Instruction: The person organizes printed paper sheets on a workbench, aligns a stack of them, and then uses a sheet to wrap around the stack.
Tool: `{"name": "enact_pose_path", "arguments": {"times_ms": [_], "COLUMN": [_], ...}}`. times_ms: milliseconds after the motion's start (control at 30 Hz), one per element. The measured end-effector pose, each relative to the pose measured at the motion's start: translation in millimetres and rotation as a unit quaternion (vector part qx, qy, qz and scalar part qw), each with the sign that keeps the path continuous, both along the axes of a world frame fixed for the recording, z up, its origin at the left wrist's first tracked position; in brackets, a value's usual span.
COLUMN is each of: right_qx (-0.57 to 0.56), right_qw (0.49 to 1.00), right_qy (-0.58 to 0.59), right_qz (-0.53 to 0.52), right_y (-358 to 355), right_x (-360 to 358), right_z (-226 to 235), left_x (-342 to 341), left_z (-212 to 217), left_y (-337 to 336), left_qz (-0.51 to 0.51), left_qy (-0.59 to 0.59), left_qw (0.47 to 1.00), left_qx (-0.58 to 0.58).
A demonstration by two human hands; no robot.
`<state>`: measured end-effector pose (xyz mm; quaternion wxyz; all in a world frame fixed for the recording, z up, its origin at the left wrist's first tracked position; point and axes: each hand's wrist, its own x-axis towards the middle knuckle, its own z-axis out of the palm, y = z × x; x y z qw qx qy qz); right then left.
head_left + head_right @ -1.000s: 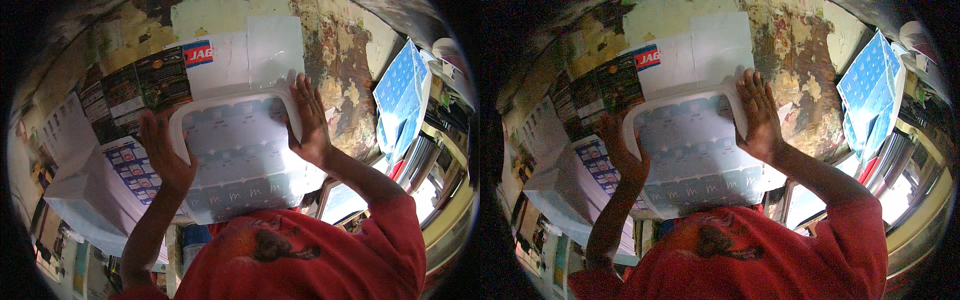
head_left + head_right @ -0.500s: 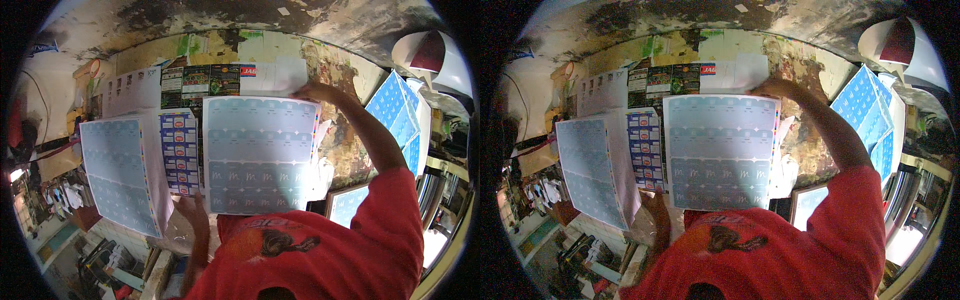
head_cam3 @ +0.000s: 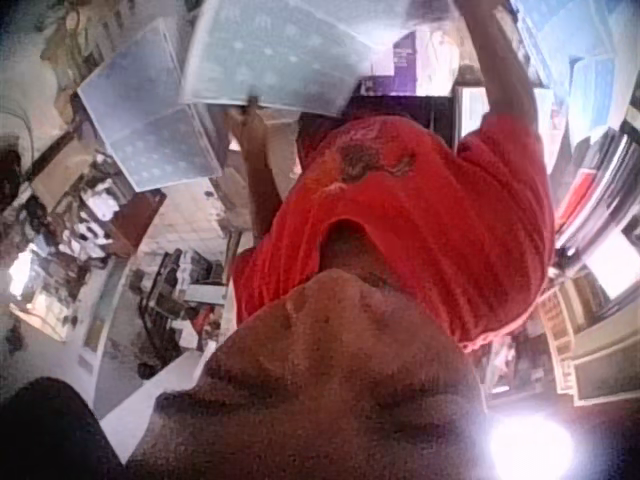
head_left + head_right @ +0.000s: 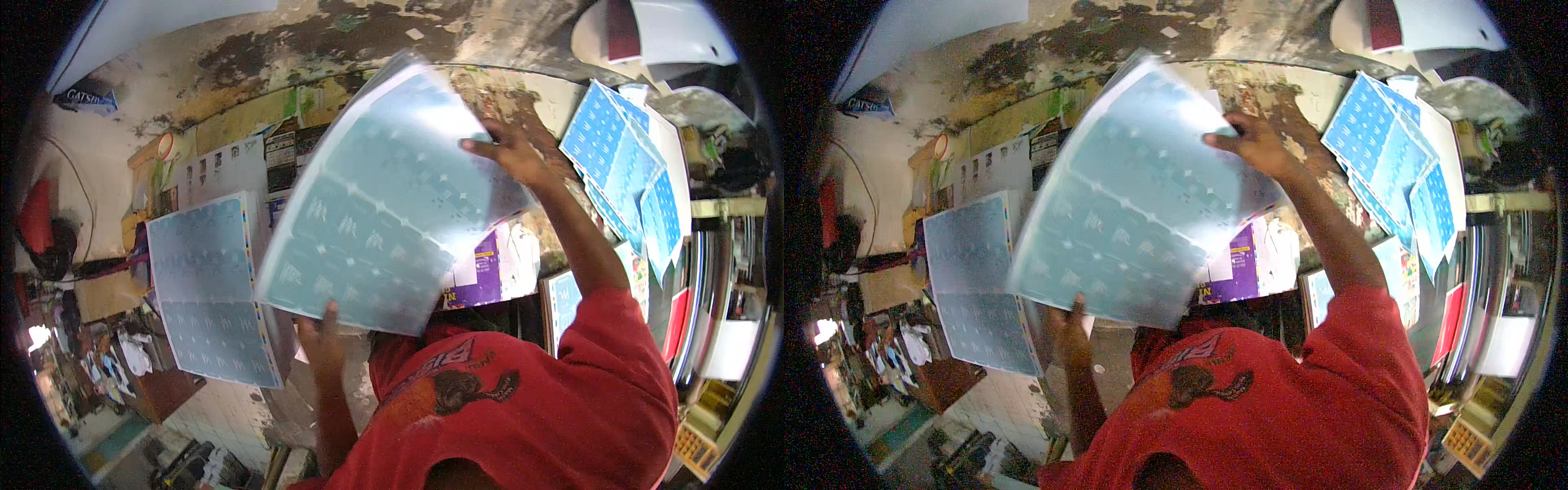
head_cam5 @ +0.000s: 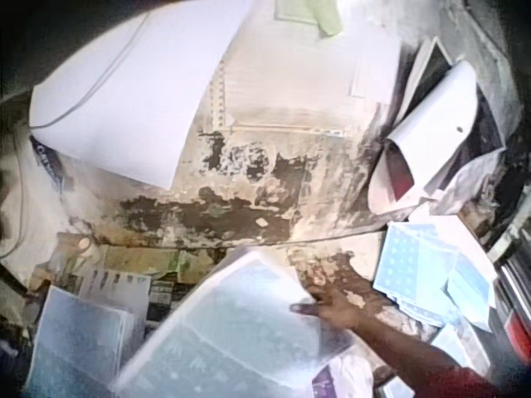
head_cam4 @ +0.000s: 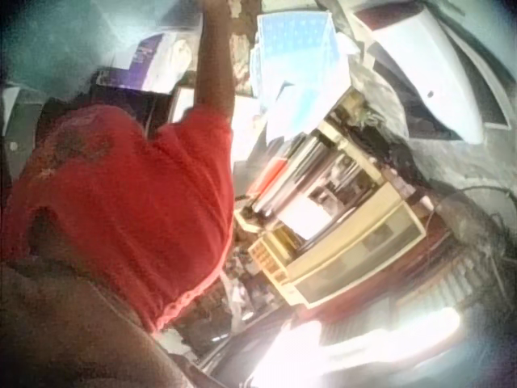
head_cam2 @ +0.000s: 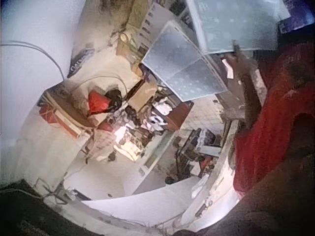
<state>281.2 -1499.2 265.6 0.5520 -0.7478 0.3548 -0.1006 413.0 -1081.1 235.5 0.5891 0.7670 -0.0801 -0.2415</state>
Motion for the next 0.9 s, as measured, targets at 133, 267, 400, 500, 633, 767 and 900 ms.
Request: {"name": "enact_pose_path", "arguments": {"times_ms": [133, 267, 400, 500, 633, 767, 900], "right_qx": [-0.022, 0.026, 0.014, 0.071, -0.222, -0.13, -0.019], "right_qw": [0.973, 0.967, 0.948, 0.957, 0.911, 0.909, 0.854], "right_qy": [-0.202, 0.019, -0.246, -0.203, -0.151, -0.068, 0.072], "right_qz": [-0.113, -0.252, -0.203, -0.192, -0.314, -0.39, -0.515], "right_y": [41.5, 85.7, 103.1, 126.5, 135.4, 179.5, 250.0], "right_x": [-88.9, -127.4, -123.9, -113.5, -109.7, -164.9, -268.1], "right_z": [15.3, -12.2, -33.5, -16.8, -48.4, -7.9, 2.7], "left_x": [44.1, 80.9, 90.3, 77.5, 91.5, 58.1, -15.2], "left_z": [72.0, 27.3, -10.1, -21.8, -16.5, 41.1, 44.1], "left_y": [-38.5, -39.4, -44.4, -58.0, -80.7, -117.1, -170.0], "left_qz": [-0.07, -0.134, -0.109, -0.13, -0.151, -0.218, -0.336], "left_qy": [-0.149, -0.219, -0.13, -0.228, -0.311, -0.252, -0.185], "left_qw": [0.986, 0.965, 0.985, 0.961, 0.936, 0.942, 0.914], "left_qx": [-0.03, 0.047, -0.015, -0.082, -0.073, -0.038, 0.134]}}
